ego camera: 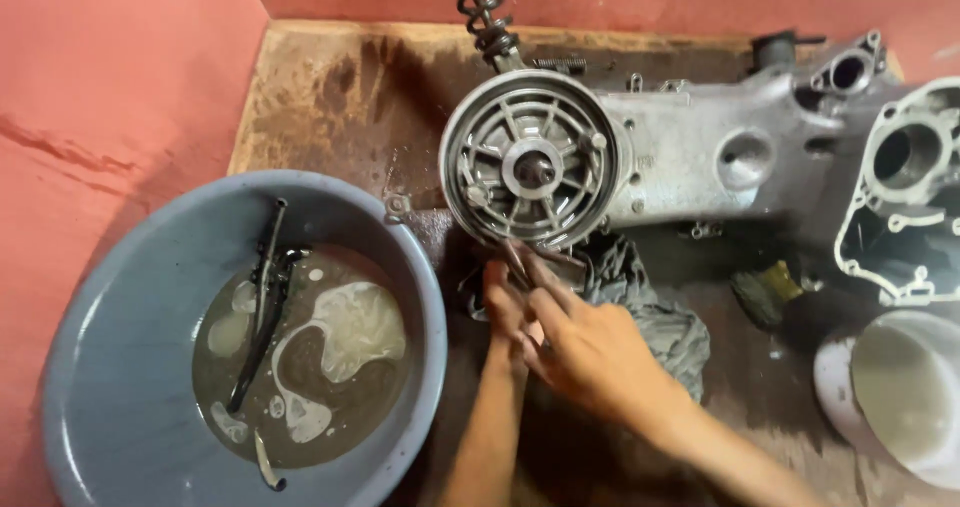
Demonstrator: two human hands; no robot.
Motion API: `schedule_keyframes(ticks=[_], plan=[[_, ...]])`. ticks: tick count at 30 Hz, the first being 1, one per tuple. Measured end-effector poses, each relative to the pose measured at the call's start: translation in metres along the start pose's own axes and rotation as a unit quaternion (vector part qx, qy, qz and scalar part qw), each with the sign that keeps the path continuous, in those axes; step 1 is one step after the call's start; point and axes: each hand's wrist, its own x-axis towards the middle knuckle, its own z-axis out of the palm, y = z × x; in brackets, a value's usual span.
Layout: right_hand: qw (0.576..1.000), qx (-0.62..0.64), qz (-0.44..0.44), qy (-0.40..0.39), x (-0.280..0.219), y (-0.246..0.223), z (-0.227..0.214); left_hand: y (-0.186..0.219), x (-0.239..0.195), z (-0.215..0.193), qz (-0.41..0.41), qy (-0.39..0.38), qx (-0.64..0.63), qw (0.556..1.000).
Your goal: The person is cleaning a motorcycle engine casing and its internal components using a brush and a cleaning solution.
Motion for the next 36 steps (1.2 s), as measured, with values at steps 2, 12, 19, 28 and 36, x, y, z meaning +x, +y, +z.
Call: schedule_keyframes(ticks=[2, 12, 19, 28, 36], plan=[[0.995, 0.021, -0.072, 0.061, 0.003, -0.004, -0.005, -0.006, -0.009, -0.003, -0.008, 0.004, -0.002, 1.000], [0.983, -0.009, -0.045, 0.178, 0.038, -0.019, 0.026, -0.098, 0.011, -0.197, -0.003, 0.007, -0.014, 1.000], [0.977, -0.137, -0.102, 0.128, -0.005, 0.058, -0.020, -0.023, 0.013, -0.020, -0.010, 0.048, -0.005, 0.999], [0.946, -0.180, -0.229, 0.141, 0.028, 0.107, -0.096, 0.007, 0.010, 0.027, 0.004, 0.055, 0.033, 0.998], [0.930, -0.185, -0.277, 0.154, 0.042, 0.100, -0.109, 0.006, 0.012, 0.030, 0.001, 0.042, 0.029, 0.999]])
